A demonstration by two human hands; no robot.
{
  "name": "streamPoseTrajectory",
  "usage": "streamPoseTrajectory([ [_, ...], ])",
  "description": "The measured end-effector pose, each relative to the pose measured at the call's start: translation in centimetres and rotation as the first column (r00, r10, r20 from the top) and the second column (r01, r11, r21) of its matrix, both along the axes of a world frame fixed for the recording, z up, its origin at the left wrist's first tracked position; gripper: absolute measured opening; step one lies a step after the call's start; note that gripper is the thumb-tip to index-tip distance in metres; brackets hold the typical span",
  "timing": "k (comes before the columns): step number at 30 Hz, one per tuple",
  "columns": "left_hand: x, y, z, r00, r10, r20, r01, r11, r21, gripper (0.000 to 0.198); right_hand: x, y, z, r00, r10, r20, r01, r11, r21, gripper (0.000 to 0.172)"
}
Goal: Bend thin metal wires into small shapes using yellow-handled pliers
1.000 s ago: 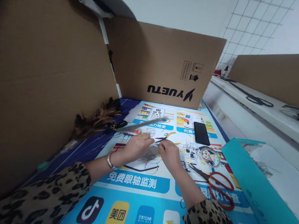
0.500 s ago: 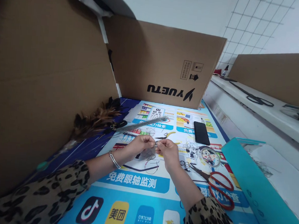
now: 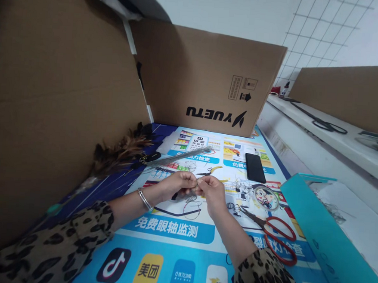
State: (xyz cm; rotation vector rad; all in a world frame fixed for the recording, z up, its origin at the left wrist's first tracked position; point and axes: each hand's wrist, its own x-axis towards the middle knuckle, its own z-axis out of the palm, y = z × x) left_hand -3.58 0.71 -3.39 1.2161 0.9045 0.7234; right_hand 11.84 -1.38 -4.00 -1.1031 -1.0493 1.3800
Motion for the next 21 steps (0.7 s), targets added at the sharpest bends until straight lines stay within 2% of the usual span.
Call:
streamPoseTrajectory([
  [7, -0.55, 0.47, 0.19, 0.996, -0.061, -0.062, 0.063, 0.998, 0.028, 0.023, 0.50, 0.26, -0.41, 0.999, 0.024, 0.023, -0.023, 1.000, -0.009, 0.024],
  [15, 0.03, 0.05, -0.38, 0.995, 0.048, -0.083, -0.041, 0.995, 0.088, 0.017, 0.14, 0.17, -0.54, 0.998, 0.019, 0.054, -0.019, 1.000, 0.018, 0.022],
  [21, 0.29, -0.06, -0.60, 0.993, 0.079, -0.092, -0.071, 0.993, 0.090, 0.016, -0.06, 0.14, -0.85, 0.998, 0.012, 0.059, -0.014, 0.999, 0.039, 0.019],
])
